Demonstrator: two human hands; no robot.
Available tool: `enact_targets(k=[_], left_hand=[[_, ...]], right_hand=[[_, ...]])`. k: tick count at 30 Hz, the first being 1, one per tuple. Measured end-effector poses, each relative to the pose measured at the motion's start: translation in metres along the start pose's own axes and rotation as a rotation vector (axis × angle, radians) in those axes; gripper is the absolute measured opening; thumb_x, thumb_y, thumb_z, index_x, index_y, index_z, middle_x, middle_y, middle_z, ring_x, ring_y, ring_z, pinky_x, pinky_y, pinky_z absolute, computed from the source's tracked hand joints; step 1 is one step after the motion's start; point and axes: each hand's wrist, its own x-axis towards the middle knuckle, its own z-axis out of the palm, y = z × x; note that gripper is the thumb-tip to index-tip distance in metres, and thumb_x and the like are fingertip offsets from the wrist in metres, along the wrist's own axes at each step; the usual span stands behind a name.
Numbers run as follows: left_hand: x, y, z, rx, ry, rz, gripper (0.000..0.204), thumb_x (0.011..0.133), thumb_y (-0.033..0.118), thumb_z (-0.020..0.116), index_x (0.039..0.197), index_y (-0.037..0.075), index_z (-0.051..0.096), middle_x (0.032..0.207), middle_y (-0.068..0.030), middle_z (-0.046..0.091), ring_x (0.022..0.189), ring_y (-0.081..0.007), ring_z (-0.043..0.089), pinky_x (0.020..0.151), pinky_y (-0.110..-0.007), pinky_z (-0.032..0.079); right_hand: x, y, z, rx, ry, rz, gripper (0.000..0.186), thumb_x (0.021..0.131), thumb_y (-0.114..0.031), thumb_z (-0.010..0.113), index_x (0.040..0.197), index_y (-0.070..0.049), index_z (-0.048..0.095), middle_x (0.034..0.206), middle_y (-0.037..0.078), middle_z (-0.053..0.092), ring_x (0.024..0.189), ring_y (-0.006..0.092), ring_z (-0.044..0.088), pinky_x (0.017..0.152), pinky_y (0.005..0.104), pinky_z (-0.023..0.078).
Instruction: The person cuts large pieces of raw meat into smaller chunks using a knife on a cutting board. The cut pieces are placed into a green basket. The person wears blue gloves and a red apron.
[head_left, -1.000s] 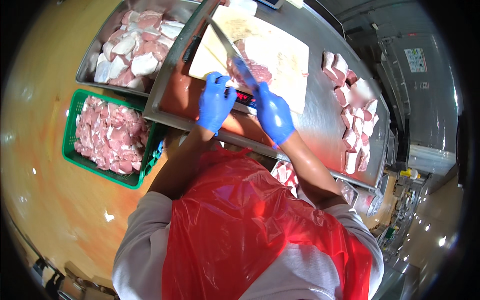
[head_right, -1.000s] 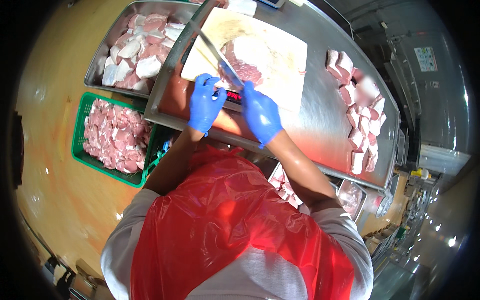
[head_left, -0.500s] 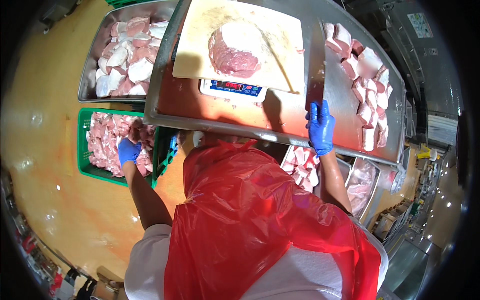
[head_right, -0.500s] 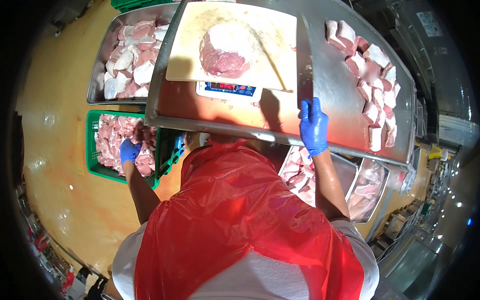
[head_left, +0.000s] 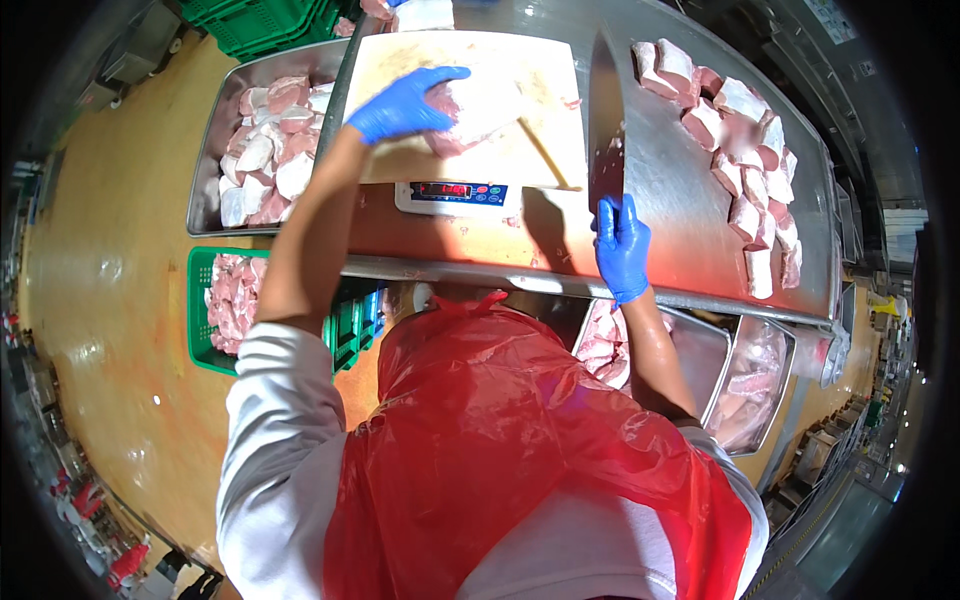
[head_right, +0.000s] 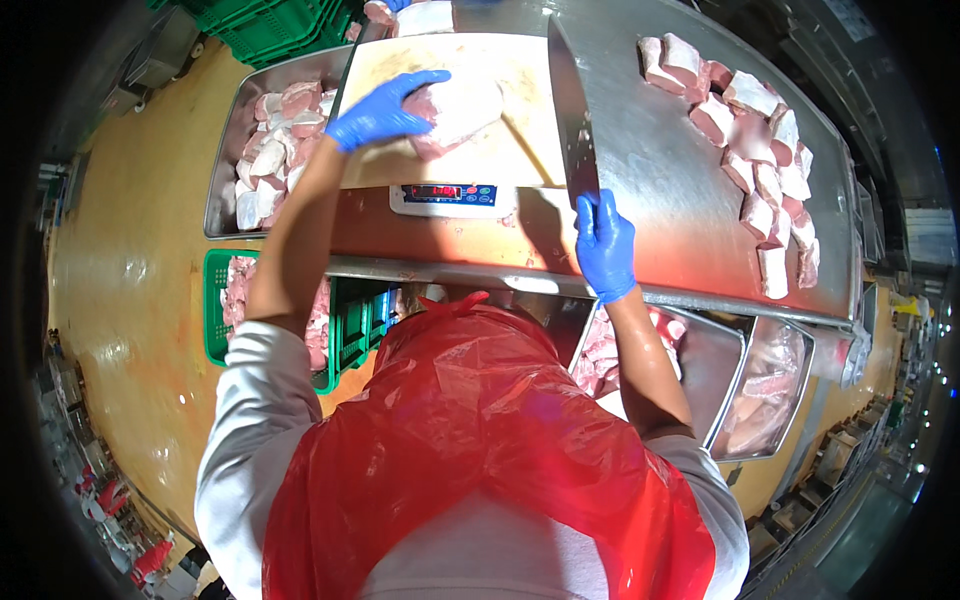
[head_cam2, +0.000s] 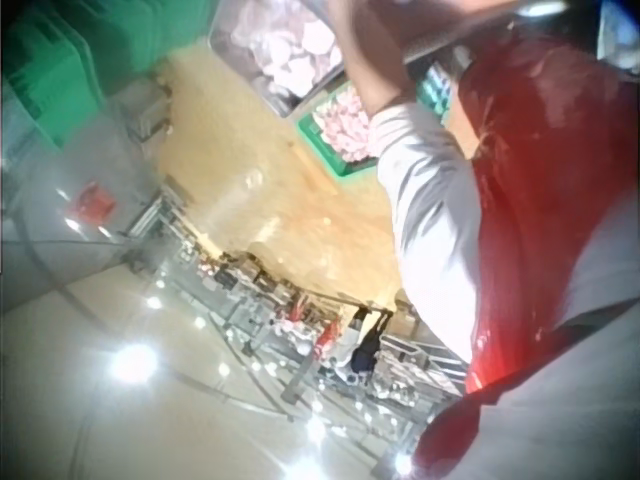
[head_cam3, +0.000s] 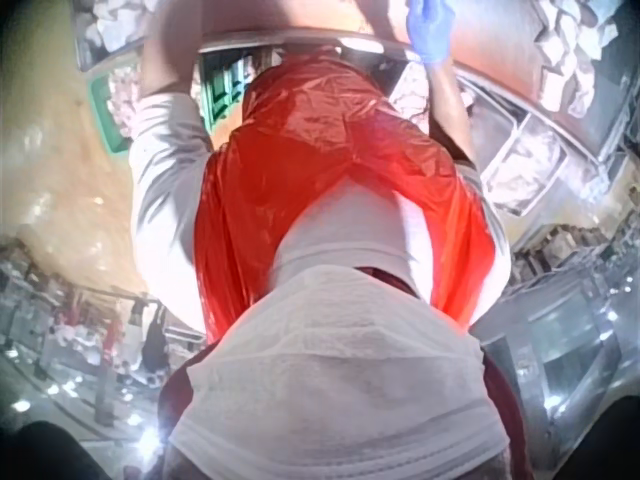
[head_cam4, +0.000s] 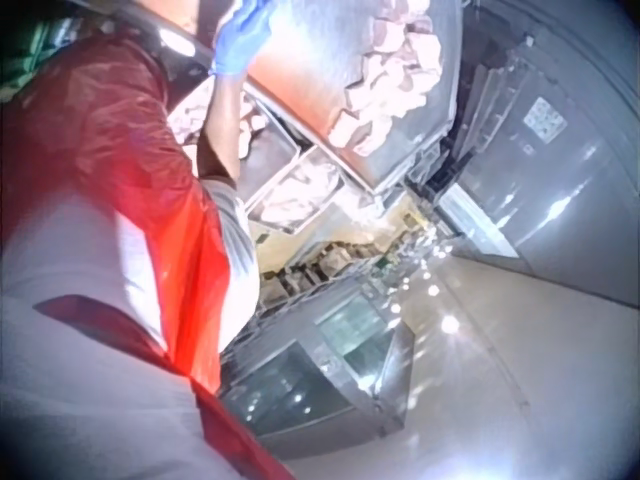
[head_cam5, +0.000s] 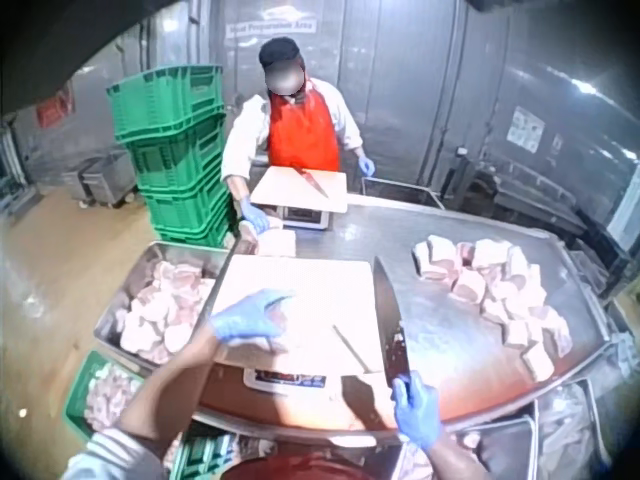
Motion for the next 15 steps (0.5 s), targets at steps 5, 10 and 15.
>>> enact_targets(k=[5, 10, 15], left_hand=[[0.017, 0.07, -0.077, 0.024, 0.166, -0.202, 0.045, 0.081, 0.015, 0.074, 0.125, 0.009, 0.066, 0.124, -0.0156, 0.064, 0.11, -0.0283, 0.064, 0.093, -0.039, 0.052], [0.056, 0.112, -0.026, 0.56, 0.09, 0.11, 0.041, 0.082, 0.012, 0.07, 0.122, 0.008, 0.068, 0.115, -0.0165, 0.067, 0.103, -0.0311, 0.066, 0.089, -0.039, 0.054], [0.108, 0.09, 0.042, 0.915, -0.435, -0.106, 0.063, 0.071, 0.005, 0.072, 0.132, 0.019, 0.065, 0.127, -0.0166, 0.062, 0.115, -0.0366, 0.063, 0.094, -0.042, 0.054]], right_hand=[[-0.02, 0.008, -0.011, -0.434, -0.353, -0.214, 0.012, 0.095, -0.009, 0.06, 0.106, -0.005, 0.055, 0.081, 0.023, 0.065, 0.072, 0.0463, 0.065, 0.058, 0.0519, 0.051], [0.025, -0.063, 0.065, -0.453, -0.505, -0.361, 0.039, 0.092, -0.007, 0.056, 0.128, 0.003, 0.046, 0.086, 0.026, 0.067, 0.077, 0.0456, 0.067, 0.066, 0.0531, 0.054], [0.095, -0.117, 0.142, -0.473, -0.558, -0.277, 0.029, 0.1, -0.015, 0.042, 0.122, 0.003, 0.049, 0.092, 0.029, 0.069, 0.083, 0.0449, 0.069, 0.073, 0.0541, 0.054]])
